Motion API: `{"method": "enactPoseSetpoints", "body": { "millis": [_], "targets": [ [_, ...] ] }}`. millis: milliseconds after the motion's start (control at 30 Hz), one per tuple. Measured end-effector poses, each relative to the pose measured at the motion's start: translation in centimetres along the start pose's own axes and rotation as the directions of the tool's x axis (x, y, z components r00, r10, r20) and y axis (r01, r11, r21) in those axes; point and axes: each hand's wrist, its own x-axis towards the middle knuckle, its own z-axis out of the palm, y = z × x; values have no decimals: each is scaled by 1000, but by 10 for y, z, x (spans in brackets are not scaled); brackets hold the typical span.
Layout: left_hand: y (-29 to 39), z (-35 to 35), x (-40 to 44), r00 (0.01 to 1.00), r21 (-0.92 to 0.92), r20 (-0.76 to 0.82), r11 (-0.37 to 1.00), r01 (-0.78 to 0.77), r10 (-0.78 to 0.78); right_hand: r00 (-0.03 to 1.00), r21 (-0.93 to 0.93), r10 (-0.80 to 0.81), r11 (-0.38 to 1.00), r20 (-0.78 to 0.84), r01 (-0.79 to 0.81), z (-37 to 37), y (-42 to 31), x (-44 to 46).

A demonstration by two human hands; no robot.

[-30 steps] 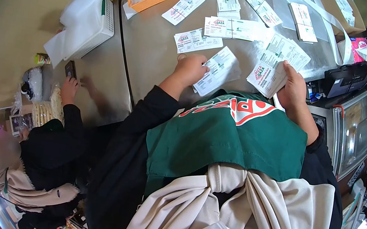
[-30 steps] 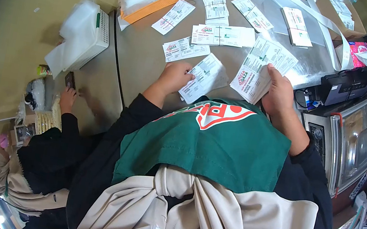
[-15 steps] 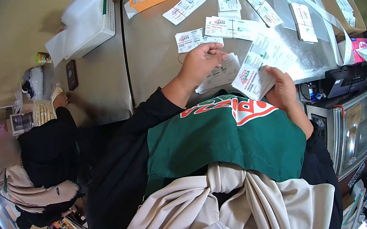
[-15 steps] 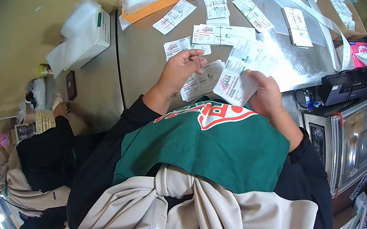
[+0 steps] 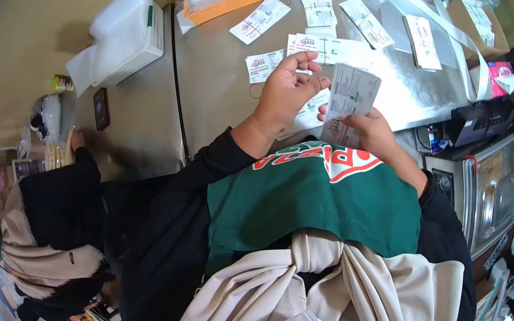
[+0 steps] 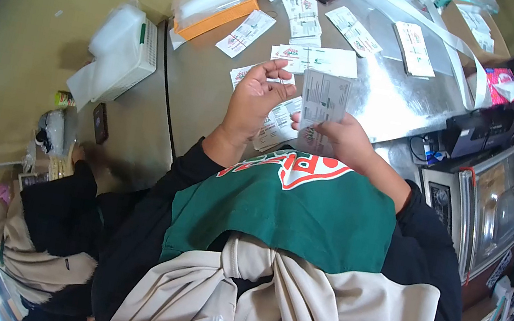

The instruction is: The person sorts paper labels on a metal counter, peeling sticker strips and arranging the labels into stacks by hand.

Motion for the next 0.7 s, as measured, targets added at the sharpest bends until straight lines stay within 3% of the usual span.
{"method": "enactPoseSetpoints", "body": {
  "millis": [100, 133, 167, 200, 233, 267, 333, 467, 567, 633, 667, 700],
  "targets": [
    [2, -12, 7, 979, 284, 136, 941, -186, 153, 997, -257, 1, 966, -82, -22, 5, -8, 3],
    [7, -10, 2, 973, 400, 155, 890, -219, 169, 999, -358, -3, 934, -46, -13, 5, -10, 6],
    [3, -13, 3, 932, 435, 245, 829, -351, 266, 1000, -456, -4, 890, -6, 1, 5, -11, 6],
    [12, -9, -4, 919, 461, 282, 801, -382, 276, 1000, -566, -11, 824, 26, 24, 9, -12, 5],
    [14, -8, -4, 872, 541, 341, 686, -488, 351, 999, -659, -16, 751, 51, 46, 11, -15, 4],
    [26, -2, -9, 913, 557, 329, 731, -395, 243, 996, -691, 18, 721, 87, 47, 1, -12, 8],
    [39, 0, -12, 913, 644, 371, 661, -385, 169, 994, -687, 45, 726, 102, 38, 0, -3, 12],
    [32, -1, -12, 807, 706, 572, 413, -576, 148, 978, -920, 58, 353, 203, 170, 14, -9, 12],
    [40, 2, -11, 804, 759, 592, 377, -531, -60, 921, -910, 4, 158, 389, 384, 17, -10, 14],
    [36, -14, 2, 801, 644, 578, 689, -333, -154, 965, -791, 83, 592, 250, 154, 10, -3, 18],
    [34, -24, 7, 788, 553, 584, 806, -210, -195, 971, -657, 144, 753, 193, 19, 9, 1, 18],
    [36, -31, 7, 795, 497, 548, 866, -59, -260, 977, -540, 104, 841, 186, 13, 12, 1, 16]
  ]
}}
